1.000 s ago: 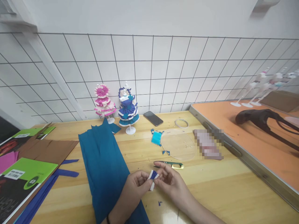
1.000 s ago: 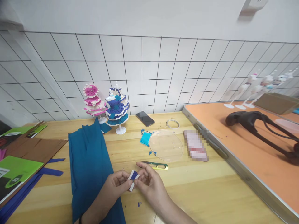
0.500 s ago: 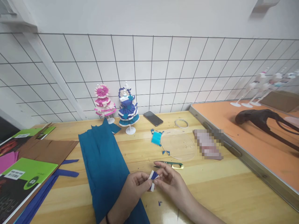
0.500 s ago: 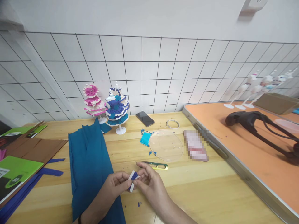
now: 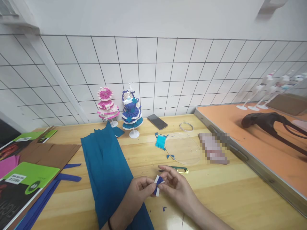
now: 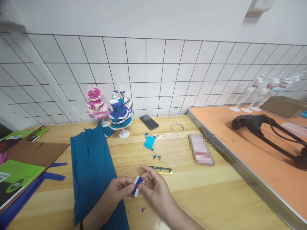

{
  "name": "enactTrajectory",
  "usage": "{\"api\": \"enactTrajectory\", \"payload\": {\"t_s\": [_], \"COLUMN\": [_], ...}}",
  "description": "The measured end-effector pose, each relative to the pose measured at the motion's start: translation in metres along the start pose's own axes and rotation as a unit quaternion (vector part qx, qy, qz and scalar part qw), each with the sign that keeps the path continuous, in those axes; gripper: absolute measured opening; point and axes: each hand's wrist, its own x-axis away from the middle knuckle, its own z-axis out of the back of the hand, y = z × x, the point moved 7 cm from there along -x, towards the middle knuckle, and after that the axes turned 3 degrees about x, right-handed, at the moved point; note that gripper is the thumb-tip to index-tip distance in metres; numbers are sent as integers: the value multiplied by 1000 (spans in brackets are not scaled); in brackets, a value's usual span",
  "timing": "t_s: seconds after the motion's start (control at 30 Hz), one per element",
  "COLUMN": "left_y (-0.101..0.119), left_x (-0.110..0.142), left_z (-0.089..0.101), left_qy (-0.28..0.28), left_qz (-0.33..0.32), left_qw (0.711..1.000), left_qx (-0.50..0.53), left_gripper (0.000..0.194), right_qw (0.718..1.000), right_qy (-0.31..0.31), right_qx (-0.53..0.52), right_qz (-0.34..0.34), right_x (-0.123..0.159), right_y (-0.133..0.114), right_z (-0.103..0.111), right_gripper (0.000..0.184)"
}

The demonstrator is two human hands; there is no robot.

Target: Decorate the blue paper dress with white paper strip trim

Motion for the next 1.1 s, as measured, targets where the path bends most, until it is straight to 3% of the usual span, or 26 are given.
{"api": "enactTrajectory", "payload": {"t_s": [0.33, 0.7, 1.1], "left_y": [3, -6, -5], "left_x": [1, -3, -1], "left_z": [1, 1, -3], "left_qy": [7, -8, -37], "left_qz": [-4, 16, 2], "left_qw": [1000, 998, 999], "left_qx": [-9, 62, 11], "left_gripper": [33, 35, 30], "right_qw": [1000, 998, 999], "right_qy": [-14, -60, -43], "right_qx": [16, -29, -10], "right_qz": [0, -18, -17], "right_x": [-2, 0, 2], "right_y": [3, -1, -1], "right_z": [3, -4, -2], "right_gripper": [45, 48, 51]}}
